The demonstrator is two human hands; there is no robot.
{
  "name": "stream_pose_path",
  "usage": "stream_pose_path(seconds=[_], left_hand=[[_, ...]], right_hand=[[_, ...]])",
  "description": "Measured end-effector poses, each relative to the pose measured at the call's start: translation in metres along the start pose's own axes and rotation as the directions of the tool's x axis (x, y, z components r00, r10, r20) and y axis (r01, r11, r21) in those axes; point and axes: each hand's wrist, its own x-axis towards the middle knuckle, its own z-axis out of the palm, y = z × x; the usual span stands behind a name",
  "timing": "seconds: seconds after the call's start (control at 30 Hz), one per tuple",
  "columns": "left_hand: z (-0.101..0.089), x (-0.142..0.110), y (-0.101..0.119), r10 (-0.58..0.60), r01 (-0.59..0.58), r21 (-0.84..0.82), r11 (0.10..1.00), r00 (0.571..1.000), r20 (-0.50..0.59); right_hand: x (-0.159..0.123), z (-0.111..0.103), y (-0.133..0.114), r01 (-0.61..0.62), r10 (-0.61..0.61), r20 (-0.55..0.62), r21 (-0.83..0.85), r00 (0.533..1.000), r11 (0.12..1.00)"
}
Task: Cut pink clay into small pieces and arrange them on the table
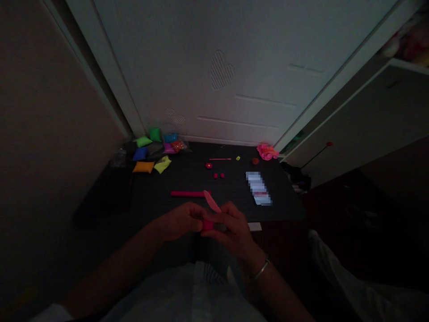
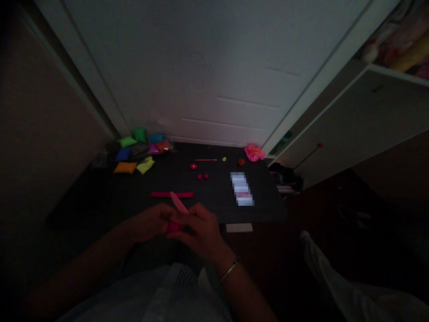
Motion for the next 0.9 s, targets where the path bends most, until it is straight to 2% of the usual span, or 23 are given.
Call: stream_pose_path(seconds=[0.17,0.43,0.57,0.67,0.77,0.9], left_hand=[[0.0,0.0,-0.001,0.007,-0.007,-0.001,1.0,0.999,-0.042],[0.007,-0.001,0.004,0.032,-0.031,0.008,0.999,0.996,-0.088],[0.009,-0.003,0.007,0.015,-0.006,0.068,0.998,0.991,-0.136],[0.009,-0.006,0.011,0.017,0.004,0.13,0.991,0.988,-0.155],[0.011,-0.008,0.014,0.005,0.016,0.129,0.992,0.988,-0.157],[0.015,-0.009,0.015,-0.013,0.042,0.138,0.99,0.978,-0.21]], right_hand=[[-0.001,0.0,0.002,0.036,-0.036,-0.005,-0.05,0.999,0.998],[-0.001,0.0,-0.001,-0.027,0.024,-0.036,-0.09,0.999,0.996],[-0.003,0.0,0.001,-0.016,0.017,0.004,-0.138,1.0,0.99],[-0.004,0.0,0.003,0.002,0.0,0.019,-0.124,1.0,0.992],[-0.003,0.001,0.003,-0.026,0.026,-0.01,-0.087,1.0,0.996],[-0.003,0.003,0.004,-0.041,0.041,-0.014,-0.034,0.999,0.999]])
